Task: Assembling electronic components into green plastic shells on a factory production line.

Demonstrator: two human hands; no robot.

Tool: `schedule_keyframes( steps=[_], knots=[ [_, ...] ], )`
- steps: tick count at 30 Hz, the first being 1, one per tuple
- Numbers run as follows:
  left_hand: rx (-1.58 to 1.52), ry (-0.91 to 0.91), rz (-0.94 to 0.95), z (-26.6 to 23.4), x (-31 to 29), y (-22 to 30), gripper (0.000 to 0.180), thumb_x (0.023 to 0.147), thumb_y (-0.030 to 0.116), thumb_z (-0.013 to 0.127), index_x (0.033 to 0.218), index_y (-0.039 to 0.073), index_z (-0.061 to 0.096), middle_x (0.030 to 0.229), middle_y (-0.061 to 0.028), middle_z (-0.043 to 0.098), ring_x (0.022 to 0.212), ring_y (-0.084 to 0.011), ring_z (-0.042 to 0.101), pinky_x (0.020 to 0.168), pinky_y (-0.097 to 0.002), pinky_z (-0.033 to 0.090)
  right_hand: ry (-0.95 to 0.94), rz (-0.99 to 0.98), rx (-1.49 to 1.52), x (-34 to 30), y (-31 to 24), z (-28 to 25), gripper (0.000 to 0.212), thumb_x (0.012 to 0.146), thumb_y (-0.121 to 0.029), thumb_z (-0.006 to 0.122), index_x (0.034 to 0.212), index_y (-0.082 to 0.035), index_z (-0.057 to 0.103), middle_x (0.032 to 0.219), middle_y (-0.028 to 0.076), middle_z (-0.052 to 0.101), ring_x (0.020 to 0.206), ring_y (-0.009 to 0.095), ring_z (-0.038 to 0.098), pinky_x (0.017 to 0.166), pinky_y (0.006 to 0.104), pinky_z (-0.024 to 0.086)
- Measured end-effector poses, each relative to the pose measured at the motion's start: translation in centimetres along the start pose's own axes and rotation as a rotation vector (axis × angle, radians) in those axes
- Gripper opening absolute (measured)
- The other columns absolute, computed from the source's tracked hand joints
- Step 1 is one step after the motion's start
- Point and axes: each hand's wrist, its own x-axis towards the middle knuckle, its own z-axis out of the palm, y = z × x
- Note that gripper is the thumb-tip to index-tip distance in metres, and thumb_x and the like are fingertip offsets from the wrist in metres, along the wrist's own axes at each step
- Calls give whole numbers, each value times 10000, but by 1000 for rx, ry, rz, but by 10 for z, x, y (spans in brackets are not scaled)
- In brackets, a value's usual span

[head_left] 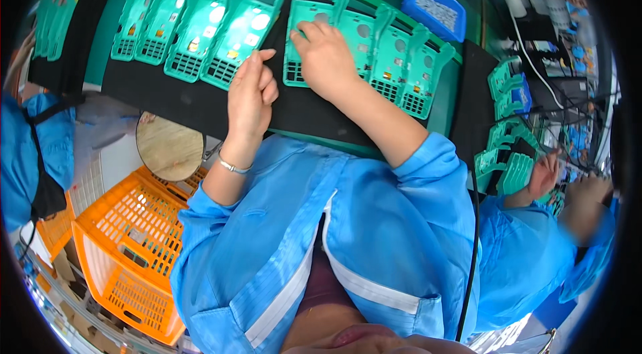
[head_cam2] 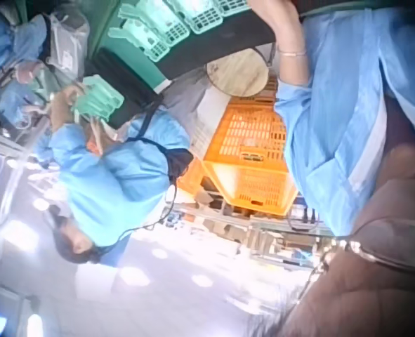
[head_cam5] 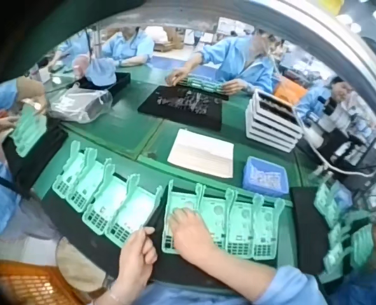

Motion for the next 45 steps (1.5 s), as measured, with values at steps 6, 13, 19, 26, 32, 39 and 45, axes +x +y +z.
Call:
schedule_keyframes(
  steps=[6,13,19,26,32,39,45],
  knots=[
    [217,-21,-47,-3,-13,2,294,947,213,409,1096,-16,517,544,73,246,440,-20,215,393,-187,176,202,130,314,-29,12,-24,293,695,20,547,971,-47,621,1106,158,522,1066,338,473,895,411,397],
    [326,-46,-132,0,-27,7,362,943,144,399,1262,-26,399,538,81,229,429,-7,190,372,-168,168,439,520,362,-79,64,-60,227,768,-16,541,964,-67,644,1037,116,601,938,245,586,780,327,479],
    [522,-26,-83,-3,-27,7,449,928,136,419,1334,-8,290,525,82,233,419,-6,199,369,-173,175,549,675,51,-134,94,-70,225,768,-43,552,981,-59,624,1044,127,592,976,290,557,829,362,451],
    [754,-107,-122,2,-26,5,461,927,141,419,1348,16,279,525,90,219,417,-2,192,363,-173,162,644,911,-13,-214,113,-86,255,764,-70,565,1017,-41,586,1037,183,581,935,344,568,795,386,469],
    [739,-81,-112,1,-26,4,438,925,146,425,1331,23,319,541,87,222,430,5,182,370,-170,150,780,1273,-234,-288,165,-166,261,796,-144,514,1022,-61,616,965,159,619,880,302,598,774,367,469],
    [610,-81,-58,9,-23,-6,358,930,153,426,1261,16,412,548,86,228,426,5,163,359,-168,131,340,1861,-382,-383,264,-207,535,776,-412,543,1202,-95,477,1104,159,579,1027,313,549,835,410,447],
    [601,-104,-51,35,-25,-15,340,933,156,422,1235,-2,421,538,83,239,419,1,172,357,-170,141,247,1827,-252,-402,305,-191,681,722,-355,609,1293,-84,355,1139,186,551,1040,332,539,858,422,437]
  ],
)
